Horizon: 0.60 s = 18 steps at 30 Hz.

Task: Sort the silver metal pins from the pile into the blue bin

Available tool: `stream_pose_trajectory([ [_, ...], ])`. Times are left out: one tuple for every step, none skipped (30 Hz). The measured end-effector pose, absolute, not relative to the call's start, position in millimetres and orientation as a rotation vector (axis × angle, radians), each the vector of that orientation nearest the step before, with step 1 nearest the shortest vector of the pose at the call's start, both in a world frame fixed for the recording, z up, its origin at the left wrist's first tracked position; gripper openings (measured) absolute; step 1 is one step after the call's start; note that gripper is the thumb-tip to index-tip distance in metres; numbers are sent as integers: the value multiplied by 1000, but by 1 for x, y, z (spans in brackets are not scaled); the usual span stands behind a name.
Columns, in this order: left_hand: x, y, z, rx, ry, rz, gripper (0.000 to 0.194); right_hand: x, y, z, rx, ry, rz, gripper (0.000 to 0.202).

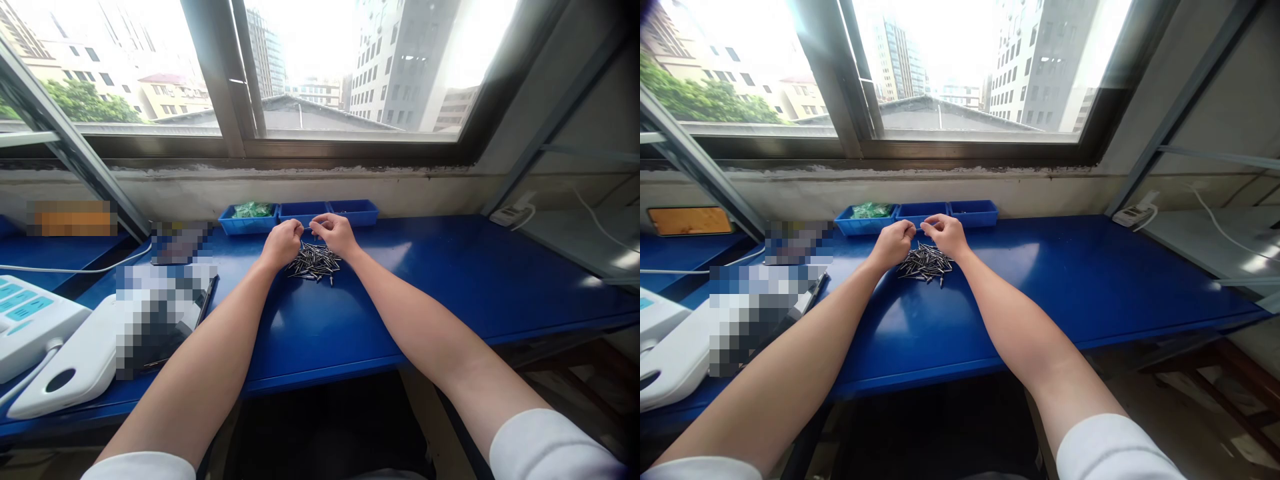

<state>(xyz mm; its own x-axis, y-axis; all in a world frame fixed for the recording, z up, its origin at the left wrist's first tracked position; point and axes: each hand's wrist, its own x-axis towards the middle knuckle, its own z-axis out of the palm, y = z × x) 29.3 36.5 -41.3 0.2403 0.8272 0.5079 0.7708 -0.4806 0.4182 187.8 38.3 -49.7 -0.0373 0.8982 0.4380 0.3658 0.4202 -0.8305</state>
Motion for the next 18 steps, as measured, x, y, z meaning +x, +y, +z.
stream_pose_trajectory([
  [29, 36, -41, 2406, 1568, 1064, 27, 188, 37, -49, -1119, -1620, 624, 32],
  [29, 37, -41, 2403, 1578, 1063, 27, 188, 36, -49, -1108, -1627, 618, 31],
  [29, 37, -41, 2401, 1582, 1069, 27, 188, 35, -48, -1101, -1636, 613, 30],
  [29, 37, -41, 2402, 1579, 1082, 28, 189, 35, -48, -1094, -1644, 607, 30],
  [28, 38, -42, 2403, 1571, 1104, 28, 190, 35, -48, -1094, -1651, 597, 30],
  [28, 39, -43, 2399, 1564, 1136, 29, 191, 36, -48, -1103, -1658, 577, 31],
  [28, 40, -43, 2385, 1565, 1173, 29, 193, 37, -47, -1125, -1664, 544, 33],
  [28, 41, -44, 2361, 1578, 1209, 30, 196, 38, -46, -1164, -1672, 492, 35],
  [28, 42, -44, 2332, 1598, 1237, 32, 199, 40, -46, -1226, -1680, 420, 37],
  [27, 43, -45, 2302, 1624, 1253, 33, 202, 41, -45, -1310, -1687, 336, 40],
  [27, 44, -45, 2278, 1649, 1254, 33, 206, 43, -45, -1407, -1693, 248, 43],
  [26, 45, -46, 2263, 1668, 1245, 33, 210, 44, -45, -1509, -1698, 166, 47],
  [26, 46, -46, 2259, 1681, 1231, 33, 214, 45, -45, -1598, -1708, 108, 52],
  [25, 46, -47, 2263, 1686, 1215, 32, 217, 47, -46, -1673, -1722, 69, 56],
  [25, 47, -47, 2269, 1688, 1200, 31, 220, 48, -47, -1730, -1740, 51, 60],
  [24, 47, -47, 2276, 1688, 1186, 30, 222, 49, -49, -1767, -1763, 44, 61],
  [24, 46, -47, 2283, 1689, 1170, 30, 223, 51, -50, -1794, -1782, 40, 62],
  [24, 46, -47, 2288, 1692, 1155, 29, 224, 52, -52, -1814, -1797, 35, 63],
])
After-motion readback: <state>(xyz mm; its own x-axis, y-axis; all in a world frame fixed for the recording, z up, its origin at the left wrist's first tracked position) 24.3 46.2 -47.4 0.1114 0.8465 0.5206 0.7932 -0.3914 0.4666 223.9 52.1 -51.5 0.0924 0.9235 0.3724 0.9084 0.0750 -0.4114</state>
